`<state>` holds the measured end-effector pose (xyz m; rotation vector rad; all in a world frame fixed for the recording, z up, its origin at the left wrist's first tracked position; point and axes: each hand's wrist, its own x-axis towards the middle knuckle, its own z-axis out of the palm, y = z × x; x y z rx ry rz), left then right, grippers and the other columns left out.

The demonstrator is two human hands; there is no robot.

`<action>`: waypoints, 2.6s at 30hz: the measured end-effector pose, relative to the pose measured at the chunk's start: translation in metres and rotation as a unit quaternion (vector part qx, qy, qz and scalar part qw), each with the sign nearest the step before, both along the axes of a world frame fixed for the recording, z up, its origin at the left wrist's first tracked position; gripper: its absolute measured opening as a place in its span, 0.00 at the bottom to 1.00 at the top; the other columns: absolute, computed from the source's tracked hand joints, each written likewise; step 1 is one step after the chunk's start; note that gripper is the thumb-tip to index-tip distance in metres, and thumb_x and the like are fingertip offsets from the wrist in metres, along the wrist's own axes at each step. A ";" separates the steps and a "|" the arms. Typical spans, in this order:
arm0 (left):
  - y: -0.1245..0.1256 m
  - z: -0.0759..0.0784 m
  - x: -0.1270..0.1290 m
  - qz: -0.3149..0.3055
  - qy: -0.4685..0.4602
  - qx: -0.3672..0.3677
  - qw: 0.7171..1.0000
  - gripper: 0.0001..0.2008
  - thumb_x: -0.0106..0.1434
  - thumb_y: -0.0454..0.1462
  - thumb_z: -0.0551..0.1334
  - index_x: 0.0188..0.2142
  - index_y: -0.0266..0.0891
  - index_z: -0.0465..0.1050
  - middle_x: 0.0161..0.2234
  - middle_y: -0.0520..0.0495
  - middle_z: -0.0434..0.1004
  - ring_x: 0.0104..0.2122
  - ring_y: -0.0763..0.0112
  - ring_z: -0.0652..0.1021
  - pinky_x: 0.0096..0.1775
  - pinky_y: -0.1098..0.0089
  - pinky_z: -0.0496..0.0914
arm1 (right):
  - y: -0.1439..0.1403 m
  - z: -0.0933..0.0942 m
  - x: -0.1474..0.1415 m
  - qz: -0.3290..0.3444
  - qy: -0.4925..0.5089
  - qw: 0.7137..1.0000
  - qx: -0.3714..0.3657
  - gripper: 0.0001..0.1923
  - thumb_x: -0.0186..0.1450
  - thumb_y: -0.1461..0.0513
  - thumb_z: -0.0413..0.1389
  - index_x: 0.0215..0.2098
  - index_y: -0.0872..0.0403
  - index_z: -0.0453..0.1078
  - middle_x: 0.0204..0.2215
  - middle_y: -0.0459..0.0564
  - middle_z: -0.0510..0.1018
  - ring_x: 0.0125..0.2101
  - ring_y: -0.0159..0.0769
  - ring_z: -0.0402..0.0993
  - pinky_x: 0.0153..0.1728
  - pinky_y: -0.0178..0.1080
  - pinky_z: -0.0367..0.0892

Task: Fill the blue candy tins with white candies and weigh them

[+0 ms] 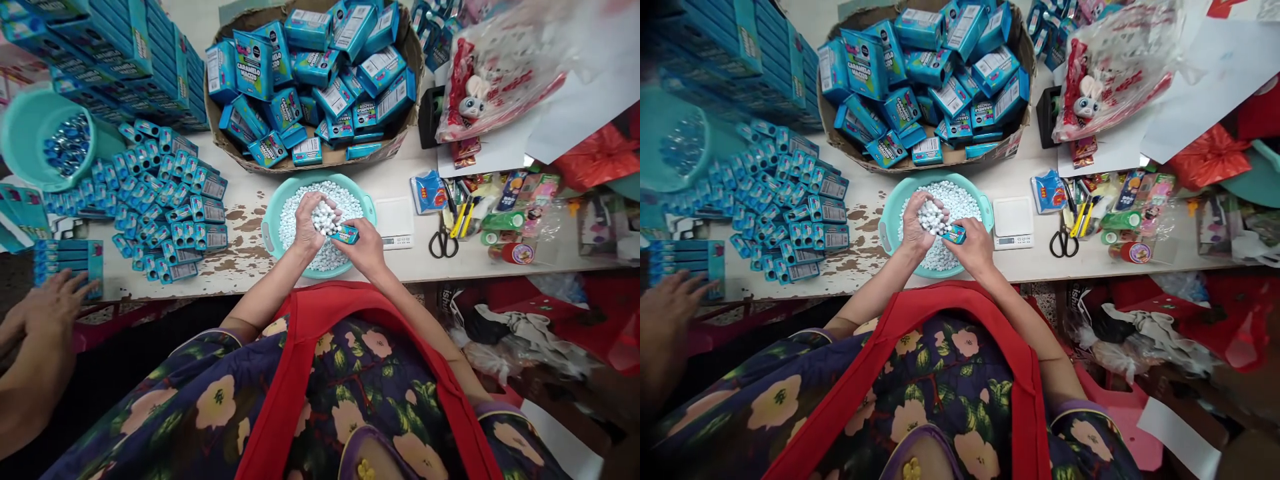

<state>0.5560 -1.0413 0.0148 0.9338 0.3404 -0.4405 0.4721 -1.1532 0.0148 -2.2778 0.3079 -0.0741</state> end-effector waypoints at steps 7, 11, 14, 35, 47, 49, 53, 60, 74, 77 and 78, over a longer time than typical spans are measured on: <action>-0.007 -0.001 0.007 0.007 -0.016 0.037 0.999 0.13 0.54 0.44 0.67 0.30 0.41 0.65 0.25 0.54 0.71 0.24 0.73 0.77 0.27 0.72 0.71 | 0.000 0.004 0.002 0.003 -0.004 1.000 -0.009 0.15 0.55 0.60 0.66 0.41 0.50 0.72 0.40 0.51 0.77 0.43 0.46 0.73 0.44 0.45 0.68; -0.011 0.001 0.008 -0.003 -0.028 0.047 0.999 0.14 0.55 0.45 0.67 0.28 0.41 0.64 0.24 0.54 0.71 0.23 0.75 0.76 0.27 0.73 0.70 | 0.001 0.005 0.003 -0.001 -0.003 1.000 -0.005 0.16 0.55 0.61 0.66 0.40 0.51 0.72 0.39 0.50 0.77 0.43 0.45 0.73 0.44 0.44 0.68; -0.012 0.001 0.009 0.009 -0.044 0.061 0.997 0.15 0.54 0.45 0.68 0.28 0.41 0.64 0.26 0.54 0.71 0.25 0.74 0.77 0.28 0.73 0.71 | 0.002 0.005 0.005 -0.010 -0.006 1.000 -0.002 0.15 0.55 0.61 0.67 0.40 0.50 0.72 0.39 0.49 0.77 0.43 0.45 0.73 0.45 0.44 0.67; -0.016 0.006 0.014 -0.021 -0.086 0.067 0.994 0.13 0.59 0.43 0.67 0.27 0.41 0.66 0.22 0.56 0.68 0.22 0.77 0.74 0.27 0.72 0.69 | 0.004 0.004 0.004 -0.045 -0.028 0.997 0.058 0.14 0.55 0.61 0.67 0.39 0.50 0.72 0.38 0.47 0.77 0.41 0.42 0.75 0.44 0.42 0.68; -0.018 0.011 0.013 -0.043 -0.073 0.095 0.992 0.16 0.60 0.47 0.67 0.26 0.40 0.66 0.21 0.54 0.69 0.25 0.74 0.77 0.28 0.73 0.71 | 0.004 0.002 0.005 -0.052 -0.026 0.996 0.065 0.14 0.54 0.61 0.67 0.39 0.49 0.72 0.38 0.47 0.77 0.41 0.42 0.74 0.44 0.42 0.68; -0.018 0.012 0.012 -0.047 -0.078 0.088 0.992 0.16 0.60 0.47 0.67 0.27 0.40 0.66 0.20 0.54 0.69 0.24 0.73 0.77 0.28 0.73 0.71 | 0.004 0.003 0.004 -0.054 -0.023 0.996 0.066 0.14 0.55 0.61 0.66 0.38 0.49 0.72 0.37 0.47 0.77 0.42 0.43 0.74 0.44 0.43 0.68; -0.017 0.014 0.012 -0.065 -0.070 0.084 0.992 0.16 0.59 0.49 0.67 0.28 0.40 0.67 0.19 0.54 0.69 0.22 0.74 0.77 0.26 0.74 0.70 | 0.004 0.005 0.004 -0.060 -0.024 0.995 0.072 0.13 0.55 0.60 0.66 0.38 0.50 0.72 0.37 0.48 0.77 0.42 0.43 0.74 0.45 0.43 0.68; -0.015 0.015 0.012 -0.072 -0.084 0.086 0.990 0.17 0.59 0.50 0.66 0.29 0.40 0.68 0.19 0.55 0.70 0.20 0.75 0.75 0.24 0.74 0.69 | 0.008 0.003 0.007 -0.070 -0.024 0.993 0.089 0.14 0.54 0.60 0.67 0.38 0.50 0.72 0.37 0.47 0.77 0.42 0.42 0.75 0.45 0.43 0.68; -0.010 0.023 0.010 -0.088 -0.136 0.087 0.983 0.16 0.62 0.52 0.62 0.32 0.41 0.69 0.18 0.56 0.68 0.22 0.73 0.76 0.29 0.73 0.71 | 0.008 -0.011 0.010 -0.097 -0.053 0.978 0.174 0.18 0.52 0.60 0.69 0.39 0.51 0.73 0.37 0.46 0.76 0.41 0.40 0.74 0.44 0.41 0.68; -0.003 -0.002 0.025 -0.060 -0.157 0.129 0.977 0.17 0.65 0.53 0.58 0.34 0.42 0.69 0.21 0.54 0.70 0.24 0.72 0.77 0.32 0.70 0.72 | 0.004 -0.011 0.004 -0.088 -0.074 0.973 0.202 0.18 0.53 0.59 0.70 0.41 0.50 0.74 0.38 0.46 0.77 0.42 0.40 0.75 0.45 0.42 0.69; -0.001 -0.017 0.031 -0.043 -0.171 0.166 0.970 0.18 0.66 0.54 0.56 0.35 0.43 0.70 0.22 0.53 0.72 0.25 0.71 0.77 0.34 0.70 0.73 | 0.002 -0.010 0.000 -0.078 -0.081 0.971 0.213 0.19 0.53 0.58 0.70 0.41 0.49 0.74 0.39 0.46 0.77 0.43 0.40 0.75 0.46 0.42 0.69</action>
